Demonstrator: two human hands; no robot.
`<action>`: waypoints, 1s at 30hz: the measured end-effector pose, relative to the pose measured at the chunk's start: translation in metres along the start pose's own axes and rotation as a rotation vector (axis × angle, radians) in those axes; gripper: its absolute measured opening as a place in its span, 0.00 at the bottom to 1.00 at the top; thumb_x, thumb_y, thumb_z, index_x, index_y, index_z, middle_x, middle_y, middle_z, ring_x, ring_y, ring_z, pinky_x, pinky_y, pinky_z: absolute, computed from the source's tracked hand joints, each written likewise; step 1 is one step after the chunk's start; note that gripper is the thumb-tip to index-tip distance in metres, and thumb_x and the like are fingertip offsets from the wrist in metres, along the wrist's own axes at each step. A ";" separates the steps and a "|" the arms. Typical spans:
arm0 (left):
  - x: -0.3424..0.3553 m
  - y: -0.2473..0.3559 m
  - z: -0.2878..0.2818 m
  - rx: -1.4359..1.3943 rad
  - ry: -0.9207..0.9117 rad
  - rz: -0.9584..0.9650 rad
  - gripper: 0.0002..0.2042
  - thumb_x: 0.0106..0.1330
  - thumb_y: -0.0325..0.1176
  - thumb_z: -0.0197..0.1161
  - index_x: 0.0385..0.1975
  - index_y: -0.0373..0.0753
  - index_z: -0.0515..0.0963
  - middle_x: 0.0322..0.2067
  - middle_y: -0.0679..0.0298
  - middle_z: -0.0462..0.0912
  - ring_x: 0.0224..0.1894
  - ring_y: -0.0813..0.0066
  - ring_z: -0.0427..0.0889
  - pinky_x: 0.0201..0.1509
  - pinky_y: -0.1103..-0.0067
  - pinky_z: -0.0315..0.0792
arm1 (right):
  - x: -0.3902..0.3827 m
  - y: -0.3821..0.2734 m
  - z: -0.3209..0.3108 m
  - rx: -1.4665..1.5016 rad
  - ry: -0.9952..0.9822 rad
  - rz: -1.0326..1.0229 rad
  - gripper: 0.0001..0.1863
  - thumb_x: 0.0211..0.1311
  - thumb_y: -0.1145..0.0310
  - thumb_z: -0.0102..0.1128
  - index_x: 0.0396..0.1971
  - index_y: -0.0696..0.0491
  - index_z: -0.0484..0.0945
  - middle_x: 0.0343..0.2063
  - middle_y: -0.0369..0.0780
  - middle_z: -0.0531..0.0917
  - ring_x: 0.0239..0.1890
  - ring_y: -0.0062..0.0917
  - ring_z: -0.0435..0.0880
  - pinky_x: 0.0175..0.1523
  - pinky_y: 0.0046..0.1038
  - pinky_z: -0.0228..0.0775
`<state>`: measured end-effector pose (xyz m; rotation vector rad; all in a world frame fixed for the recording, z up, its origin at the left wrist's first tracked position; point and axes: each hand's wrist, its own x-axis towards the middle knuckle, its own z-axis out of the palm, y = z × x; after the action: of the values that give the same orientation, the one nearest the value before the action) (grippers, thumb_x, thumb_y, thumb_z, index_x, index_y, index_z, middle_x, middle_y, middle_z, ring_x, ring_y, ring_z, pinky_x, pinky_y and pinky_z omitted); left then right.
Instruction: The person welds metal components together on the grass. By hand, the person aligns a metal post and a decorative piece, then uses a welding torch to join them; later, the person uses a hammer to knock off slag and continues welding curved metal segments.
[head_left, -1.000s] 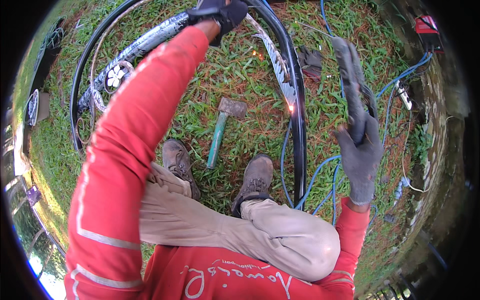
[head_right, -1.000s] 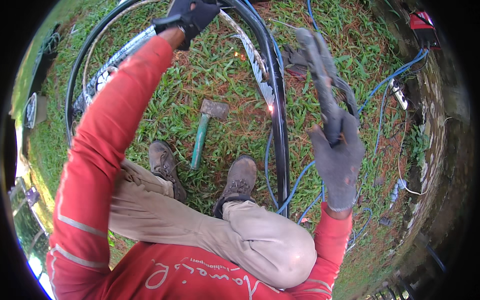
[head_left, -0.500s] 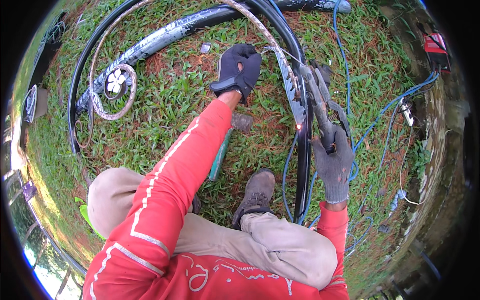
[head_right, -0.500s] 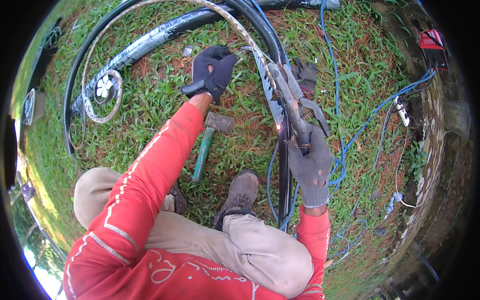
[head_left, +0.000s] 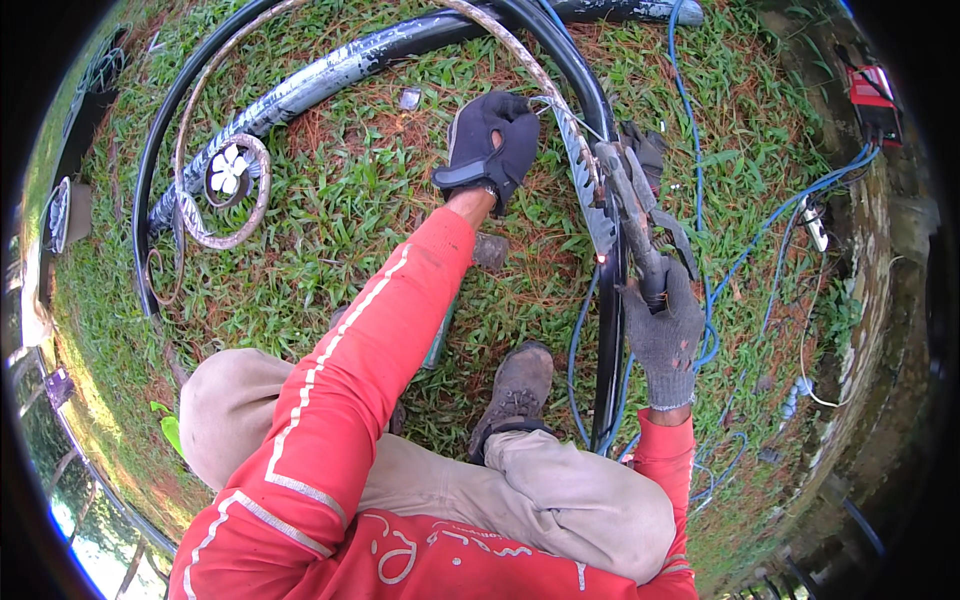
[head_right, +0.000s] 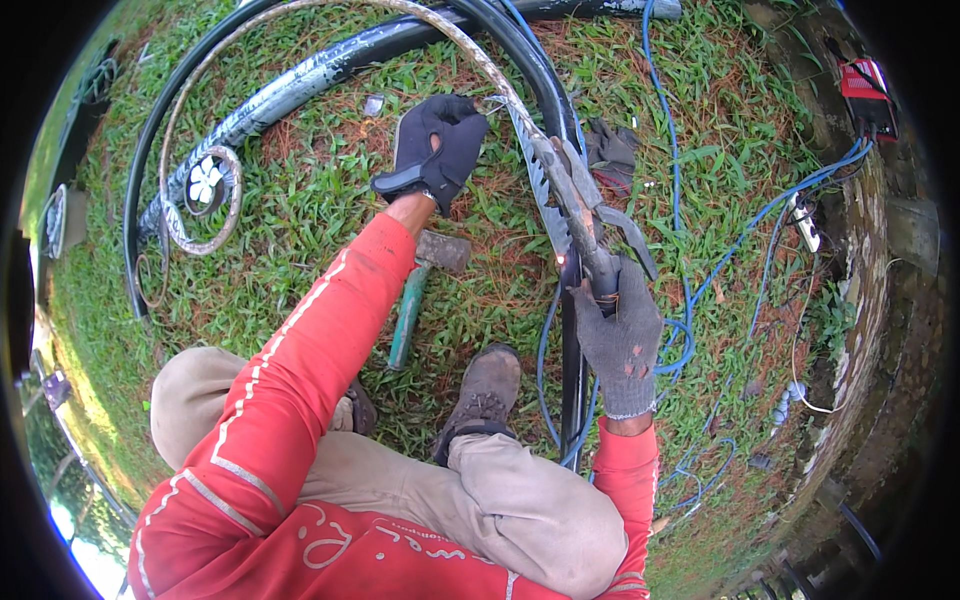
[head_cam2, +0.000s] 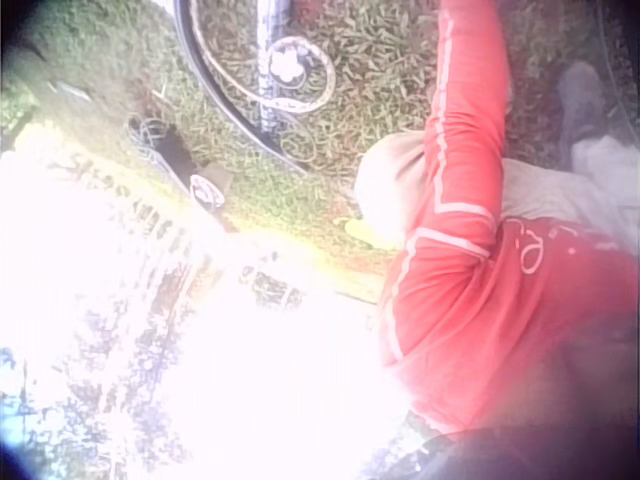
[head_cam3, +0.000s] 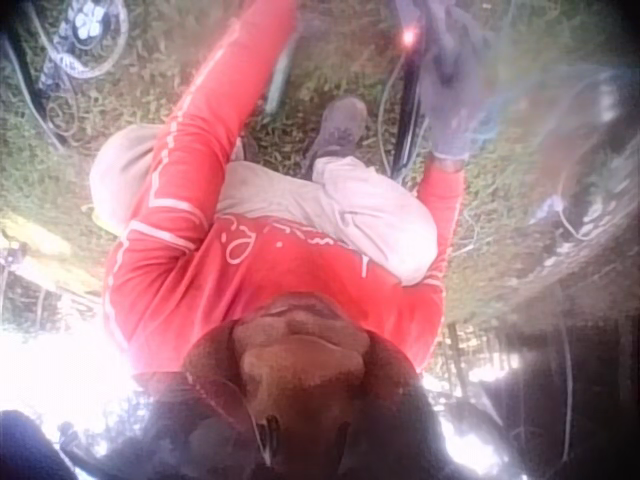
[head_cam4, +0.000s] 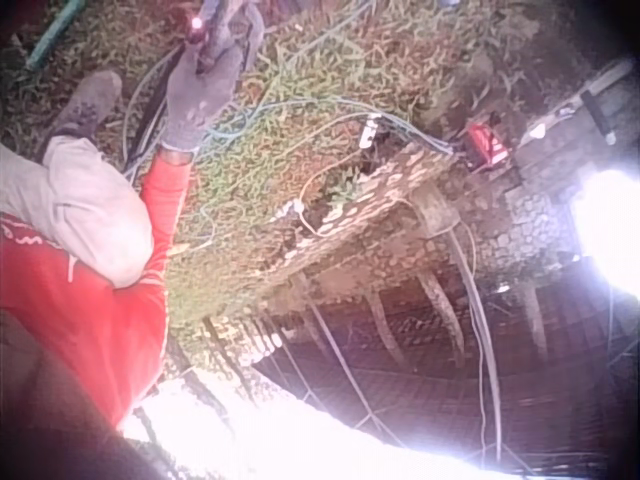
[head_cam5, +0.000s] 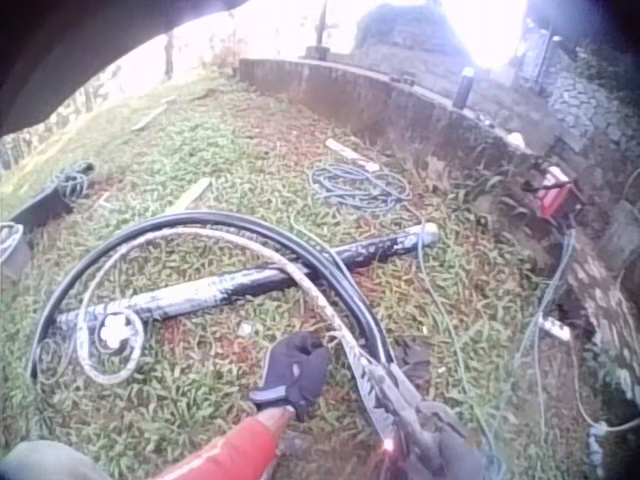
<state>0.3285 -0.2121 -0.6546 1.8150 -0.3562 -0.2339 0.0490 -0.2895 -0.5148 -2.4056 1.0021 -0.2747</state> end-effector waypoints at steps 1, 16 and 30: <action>0.000 0.001 -0.001 0.002 0.000 0.001 0.11 0.62 0.36 0.71 0.38 0.38 0.91 0.34 0.54 0.92 0.36 0.59 0.91 0.46 0.68 0.82 | 0.000 0.001 0.001 0.005 0.010 -0.008 0.14 0.66 0.72 0.77 0.49 0.53 0.84 0.33 0.49 0.89 0.34 0.44 0.92 0.42 0.36 0.83; -0.008 -0.004 0.003 0.001 -0.033 0.065 0.11 0.65 0.30 0.71 0.45 0.34 0.89 0.39 0.61 0.92 0.37 0.74 0.89 0.44 0.74 0.82 | -0.003 0.008 0.003 0.020 0.012 -0.001 0.18 0.63 0.72 0.80 0.50 0.53 0.82 0.32 0.45 0.87 0.32 0.32 0.86 0.43 0.32 0.81; -0.002 -0.005 0.004 0.012 0.007 -0.069 0.10 0.64 0.36 0.74 0.37 0.35 0.90 0.32 0.57 0.92 0.36 0.65 0.90 0.47 0.70 0.82 | 0.000 0.010 0.008 0.027 0.048 -0.063 0.17 0.65 0.74 0.79 0.48 0.55 0.80 0.31 0.43 0.83 0.32 0.28 0.78 0.44 0.27 0.78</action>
<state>0.3259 -0.2139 -0.6607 1.8414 -0.2912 -0.2736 0.0453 -0.2923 -0.5268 -2.4198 0.9386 -0.3677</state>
